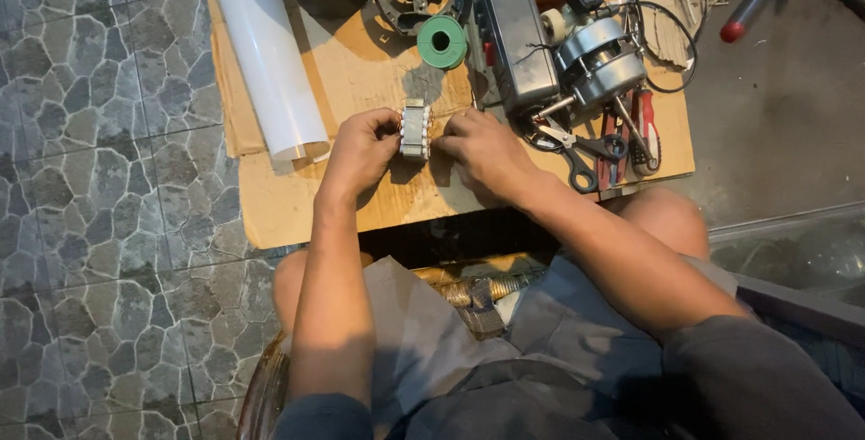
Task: The person is manually inserting thin white insulation strips into the slots of a motor stator as part of an electronics repair task.
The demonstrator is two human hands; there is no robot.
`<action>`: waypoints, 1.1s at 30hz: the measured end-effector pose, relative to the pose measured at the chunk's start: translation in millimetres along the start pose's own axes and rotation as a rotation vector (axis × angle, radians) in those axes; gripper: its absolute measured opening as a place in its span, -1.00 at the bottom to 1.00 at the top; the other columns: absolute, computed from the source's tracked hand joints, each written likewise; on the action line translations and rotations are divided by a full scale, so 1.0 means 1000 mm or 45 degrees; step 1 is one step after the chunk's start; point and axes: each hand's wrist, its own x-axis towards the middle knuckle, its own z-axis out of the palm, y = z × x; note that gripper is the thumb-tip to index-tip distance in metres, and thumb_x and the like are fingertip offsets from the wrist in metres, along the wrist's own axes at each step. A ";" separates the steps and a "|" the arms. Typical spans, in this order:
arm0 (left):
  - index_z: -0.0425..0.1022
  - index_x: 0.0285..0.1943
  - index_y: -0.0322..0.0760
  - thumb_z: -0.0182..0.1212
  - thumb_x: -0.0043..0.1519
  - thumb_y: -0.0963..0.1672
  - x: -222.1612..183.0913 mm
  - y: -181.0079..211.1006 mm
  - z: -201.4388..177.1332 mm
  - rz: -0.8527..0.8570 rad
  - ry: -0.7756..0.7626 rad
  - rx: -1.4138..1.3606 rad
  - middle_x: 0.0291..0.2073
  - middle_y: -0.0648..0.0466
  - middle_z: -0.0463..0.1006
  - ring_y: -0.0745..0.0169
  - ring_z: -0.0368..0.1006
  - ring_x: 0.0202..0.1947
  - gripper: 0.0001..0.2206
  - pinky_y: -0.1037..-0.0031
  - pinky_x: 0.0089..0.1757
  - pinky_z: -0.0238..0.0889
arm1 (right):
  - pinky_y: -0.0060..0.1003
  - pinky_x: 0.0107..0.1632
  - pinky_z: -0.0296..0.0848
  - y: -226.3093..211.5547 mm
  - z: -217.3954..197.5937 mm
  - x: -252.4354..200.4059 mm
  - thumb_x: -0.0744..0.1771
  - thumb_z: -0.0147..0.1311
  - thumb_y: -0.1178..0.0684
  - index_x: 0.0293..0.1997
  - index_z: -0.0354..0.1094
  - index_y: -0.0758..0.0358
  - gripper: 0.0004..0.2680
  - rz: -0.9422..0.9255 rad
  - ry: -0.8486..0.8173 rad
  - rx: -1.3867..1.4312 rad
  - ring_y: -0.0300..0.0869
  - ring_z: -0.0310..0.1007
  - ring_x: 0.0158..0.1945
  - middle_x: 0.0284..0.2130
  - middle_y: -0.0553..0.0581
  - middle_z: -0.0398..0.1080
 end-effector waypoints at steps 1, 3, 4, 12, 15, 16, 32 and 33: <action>0.66 -0.24 -0.13 0.22 0.09 -0.22 0.000 0.000 0.000 0.001 0.001 0.002 -0.44 0.05 0.63 0.19 0.54 -0.35 -0.85 0.37 -0.23 0.36 | -0.19 -0.11 0.33 0.003 0.005 -0.002 0.21 0.14 0.12 -0.23 0.50 0.01 -0.86 0.000 0.002 0.001 -0.05 0.39 -0.14 -0.28 0.00 0.37; 0.66 -0.24 -0.14 0.24 0.09 -0.23 -0.001 0.001 0.000 -0.017 0.022 -0.007 -0.43 0.06 0.65 0.21 0.54 -0.35 -0.85 0.40 -0.21 0.37 | -0.21 -0.08 0.33 0.008 0.014 -0.004 0.24 0.12 0.07 -0.26 0.49 0.01 -0.91 -0.013 0.019 -0.052 -0.07 0.37 -0.14 -0.30 -0.01 0.36; 0.66 -0.24 -0.14 0.24 0.09 -0.23 -0.003 0.002 -0.001 -0.015 0.023 -0.006 -0.43 0.06 0.65 0.21 0.54 -0.35 -0.85 0.40 -0.21 0.37 | -0.21 -0.08 0.33 0.008 0.014 -0.005 0.24 0.12 0.07 -0.26 0.49 0.01 -0.91 -0.013 0.021 -0.052 -0.07 0.37 -0.14 -0.30 -0.01 0.36; 0.62 -0.22 -0.27 0.21 0.16 -0.21 -0.008 0.004 0.000 -0.037 0.164 0.041 -0.51 -0.05 0.58 0.10 0.53 -0.43 -0.90 0.31 -0.29 0.36 | -0.21 -0.07 0.30 0.009 0.019 -0.009 0.21 0.16 -0.01 -0.20 0.54 -0.11 -0.85 0.013 -0.014 -0.081 -0.11 0.36 -0.16 -0.28 -0.07 0.35; 0.62 -0.27 -0.27 0.22 0.15 -0.20 -0.006 -0.001 0.003 -0.058 0.182 0.070 -0.53 -0.07 0.55 0.07 0.52 -0.45 -0.92 0.31 -0.29 0.36 | -0.21 -0.08 0.28 0.015 0.026 -0.011 0.25 0.11 -0.01 -0.18 0.53 -0.13 -0.86 0.017 -0.041 -0.044 -0.10 0.36 -0.15 -0.27 -0.06 0.36; 0.62 -0.27 -0.27 0.22 0.15 -0.20 -0.005 -0.007 0.005 -0.056 0.179 0.071 -0.53 -0.07 0.55 0.07 0.52 -0.45 -0.92 0.31 -0.29 0.36 | -0.21 -0.08 0.28 0.013 0.023 -0.010 0.25 0.11 -0.01 -0.18 0.53 -0.13 -0.86 0.021 -0.040 -0.044 -0.10 0.36 -0.15 -0.27 -0.06 0.36; 0.64 -0.31 -0.09 0.24 0.11 -0.15 -0.005 -0.012 0.014 -0.260 0.298 0.115 -0.54 0.08 0.55 0.06 0.55 -0.38 -0.92 0.30 -0.25 0.38 | -0.17 -0.09 0.35 -0.009 -0.002 0.002 0.28 0.12 0.09 -0.18 0.52 0.10 -0.89 0.068 0.032 0.015 -0.02 0.42 -0.14 -0.30 0.06 0.39; 0.65 -0.30 -0.05 0.26 0.11 -0.13 -0.006 -0.010 0.013 -0.308 0.295 0.124 -0.52 0.12 0.57 0.08 0.58 -0.35 -0.92 0.30 -0.23 0.38 | -0.16 -0.09 0.35 -0.010 -0.003 0.002 0.27 0.12 0.11 -0.19 0.53 0.13 -0.89 0.063 0.032 0.034 0.00 0.42 -0.14 -0.29 0.08 0.39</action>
